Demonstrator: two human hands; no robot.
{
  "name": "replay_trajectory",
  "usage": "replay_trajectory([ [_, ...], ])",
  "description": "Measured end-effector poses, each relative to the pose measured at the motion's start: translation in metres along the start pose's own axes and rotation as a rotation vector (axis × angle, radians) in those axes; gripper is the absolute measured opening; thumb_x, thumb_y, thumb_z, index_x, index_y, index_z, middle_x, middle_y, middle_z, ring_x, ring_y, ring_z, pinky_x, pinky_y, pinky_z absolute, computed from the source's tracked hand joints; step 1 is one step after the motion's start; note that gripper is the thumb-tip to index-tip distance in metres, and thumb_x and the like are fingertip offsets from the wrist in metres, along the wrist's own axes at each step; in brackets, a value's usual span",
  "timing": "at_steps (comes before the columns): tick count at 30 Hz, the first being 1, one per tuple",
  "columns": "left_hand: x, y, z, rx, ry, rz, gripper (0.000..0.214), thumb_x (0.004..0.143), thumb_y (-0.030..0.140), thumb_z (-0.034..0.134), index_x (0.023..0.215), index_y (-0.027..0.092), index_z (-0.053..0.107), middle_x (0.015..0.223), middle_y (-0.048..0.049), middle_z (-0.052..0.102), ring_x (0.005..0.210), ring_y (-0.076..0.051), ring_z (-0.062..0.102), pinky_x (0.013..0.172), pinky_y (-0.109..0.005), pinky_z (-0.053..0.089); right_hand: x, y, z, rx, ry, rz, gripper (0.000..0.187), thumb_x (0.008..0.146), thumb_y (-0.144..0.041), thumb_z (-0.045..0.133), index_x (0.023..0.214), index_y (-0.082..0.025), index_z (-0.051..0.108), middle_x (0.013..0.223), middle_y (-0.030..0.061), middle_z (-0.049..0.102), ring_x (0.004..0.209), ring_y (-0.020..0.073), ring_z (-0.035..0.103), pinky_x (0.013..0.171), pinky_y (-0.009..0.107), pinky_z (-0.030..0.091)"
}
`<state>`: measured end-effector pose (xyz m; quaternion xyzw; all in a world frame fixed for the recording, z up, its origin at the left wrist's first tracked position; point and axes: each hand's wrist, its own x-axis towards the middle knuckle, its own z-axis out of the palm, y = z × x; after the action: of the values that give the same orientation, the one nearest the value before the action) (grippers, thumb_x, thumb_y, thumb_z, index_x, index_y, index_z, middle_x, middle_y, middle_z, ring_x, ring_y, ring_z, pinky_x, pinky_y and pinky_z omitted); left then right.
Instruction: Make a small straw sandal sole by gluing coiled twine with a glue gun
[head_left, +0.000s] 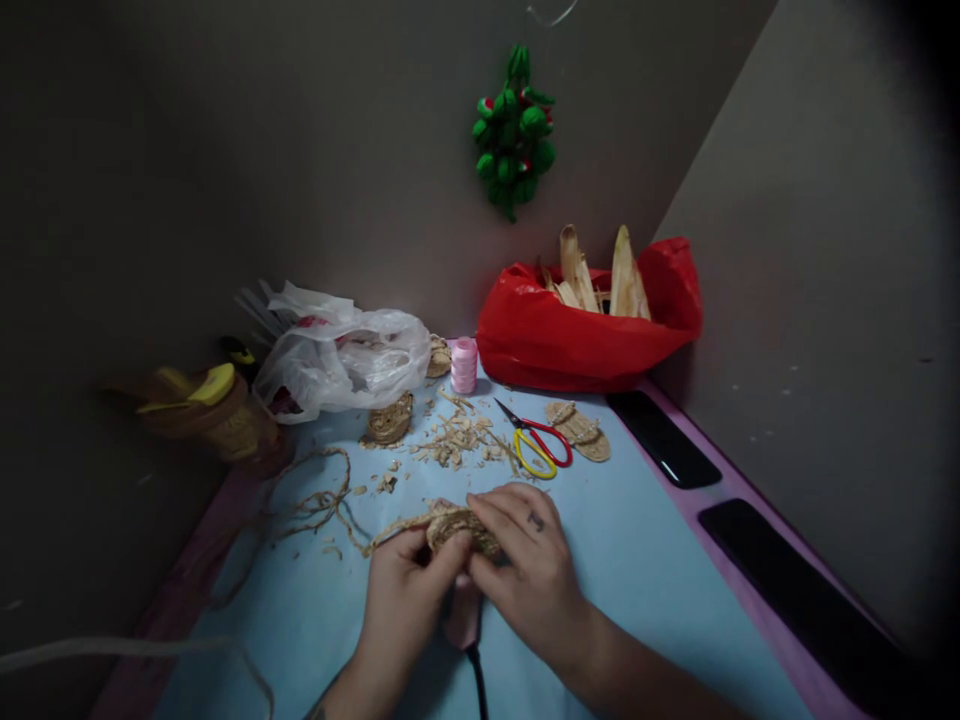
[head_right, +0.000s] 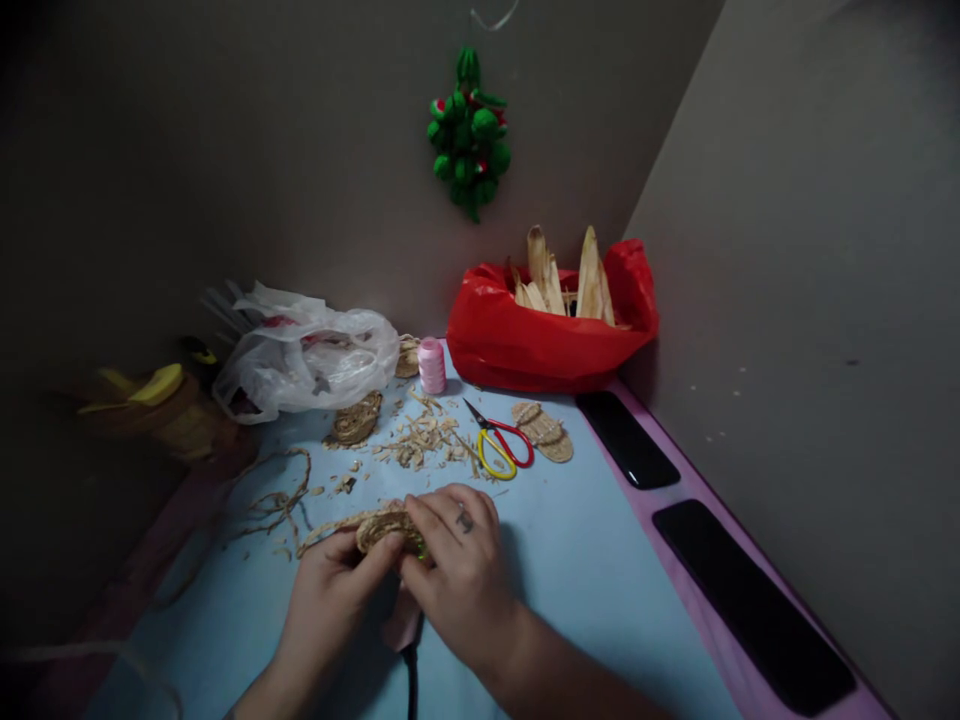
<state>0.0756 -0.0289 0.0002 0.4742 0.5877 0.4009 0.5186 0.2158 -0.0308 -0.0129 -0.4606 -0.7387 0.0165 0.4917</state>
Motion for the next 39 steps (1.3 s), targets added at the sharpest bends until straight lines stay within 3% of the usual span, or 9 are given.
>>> replay_trajectory([
  [19,-0.004,0.003,0.004,-0.039,-0.021,0.018,0.031,0.069,0.041,0.07,0.059,0.012,0.067,0.057,-0.0052,0.061,0.055,-0.015,0.052,0.054,-0.025,0.044,0.003,-0.001,-0.004,0.053,0.023,-0.031,0.032,0.079,-0.007,0.059,0.108,-0.019,0.062,0.088,0.0043,0.071,0.082,0.0217,0.06,0.082,0.045,0.048],
  [33,-0.001,0.009,0.005,-0.051,0.002,0.026,0.032,0.068,0.042,0.071,0.061,0.012,0.068,0.057,-0.0037,0.061,0.057,-0.015,0.052,0.056,-0.025,0.043,0.002,0.0,-0.002,0.029,-0.006,0.013,0.036,0.078,-0.008,0.058,0.112,-0.02,0.061,0.092,0.0059,0.069,0.089,0.0228,0.059,0.086,0.045,0.049],
  [35,0.002,0.012,0.003,-0.076,0.03,0.009,0.032,0.066,0.043,0.073,0.06,0.012,0.067,0.056,-0.0024,0.059,0.055,-0.014,0.05,0.054,-0.024,0.042,0.002,0.0,-0.002,0.015,-0.037,0.043,0.045,0.078,-0.012,0.06,0.122,-0.02,0.056,0.103,0.0084,0.067,0.098,0.0251,0.058,0.091,0.047,0.048],
  [39,0.012,0.013,-0.008,-0.2,0.155,-0.03,0.042,0.059,0.05,0.077,0.053,0.014,0.059,0.048,0.0033,0.047,0.048,-0.008,0.038,0.047,-0.02,0.032,-0.003,0.004,-0.004,0.062,-0.146,0.155,0.089,0.069,-0.025,0.074,0.145,-0.019,0.029,0.14,0.0174,0.046,0.128,0.0335,0.044,0.1,0.052,0.043],
])
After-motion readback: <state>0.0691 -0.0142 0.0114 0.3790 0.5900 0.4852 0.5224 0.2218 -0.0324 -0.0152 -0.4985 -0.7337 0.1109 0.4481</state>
